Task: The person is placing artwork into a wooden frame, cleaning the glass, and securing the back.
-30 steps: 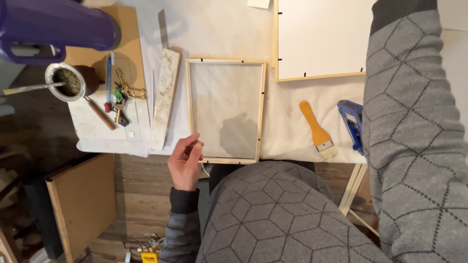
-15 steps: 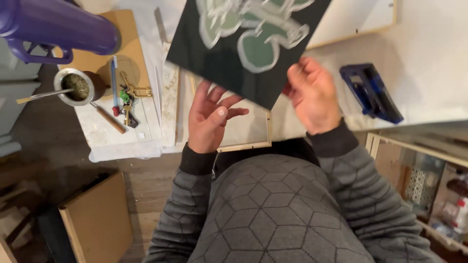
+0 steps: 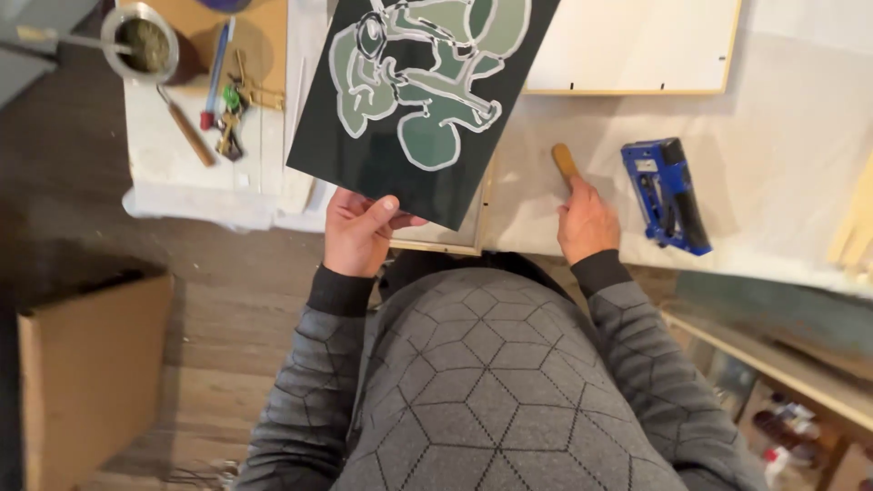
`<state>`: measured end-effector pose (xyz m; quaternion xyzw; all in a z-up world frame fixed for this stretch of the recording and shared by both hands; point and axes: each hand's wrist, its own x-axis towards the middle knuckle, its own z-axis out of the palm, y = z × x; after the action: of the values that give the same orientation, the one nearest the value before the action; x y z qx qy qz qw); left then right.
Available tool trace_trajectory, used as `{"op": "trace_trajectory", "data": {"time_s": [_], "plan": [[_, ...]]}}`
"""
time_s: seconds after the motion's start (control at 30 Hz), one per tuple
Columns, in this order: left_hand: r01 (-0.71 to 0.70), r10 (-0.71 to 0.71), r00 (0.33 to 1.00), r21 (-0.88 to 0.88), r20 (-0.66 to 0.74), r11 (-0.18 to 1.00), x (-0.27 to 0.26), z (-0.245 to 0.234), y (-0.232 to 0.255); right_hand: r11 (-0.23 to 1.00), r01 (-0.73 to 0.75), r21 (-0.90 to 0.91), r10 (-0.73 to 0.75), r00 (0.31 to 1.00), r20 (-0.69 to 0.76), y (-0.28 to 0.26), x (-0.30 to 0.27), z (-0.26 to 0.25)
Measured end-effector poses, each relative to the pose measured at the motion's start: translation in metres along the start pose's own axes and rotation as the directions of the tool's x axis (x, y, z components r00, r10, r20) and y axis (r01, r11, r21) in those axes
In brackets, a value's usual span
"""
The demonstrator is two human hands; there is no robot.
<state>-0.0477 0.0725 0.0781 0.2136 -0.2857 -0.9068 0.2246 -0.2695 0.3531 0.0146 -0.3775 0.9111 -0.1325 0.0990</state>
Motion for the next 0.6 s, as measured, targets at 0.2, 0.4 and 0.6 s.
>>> {"op": "trace_trajectory", "data": {"time_s": [0.2,0.4,0.6], "plan": [[-0.087,0.083,0.995,-0.072,-0.053,0.994,-0.022,-0.004,-0.038,0.989,-0.134,0.067,0.133,0.991,0.016,0.017,0.004,-0.017],[-0.103,0.096,0.992,-0.084,-0.080,0.991,-0.039,0.017,-0.049,0.975,-0.204,0.084,0.176,0.950,0.259,0.019,0.026,-0.061],[-0.072,0.071,0.995,-0.021,-0.065,0.997,-0.045,0.029,-0.056,0.761,0.309,0.571,-0.399,0.917,0.034,-0.039,0.014,-0.186]]}}
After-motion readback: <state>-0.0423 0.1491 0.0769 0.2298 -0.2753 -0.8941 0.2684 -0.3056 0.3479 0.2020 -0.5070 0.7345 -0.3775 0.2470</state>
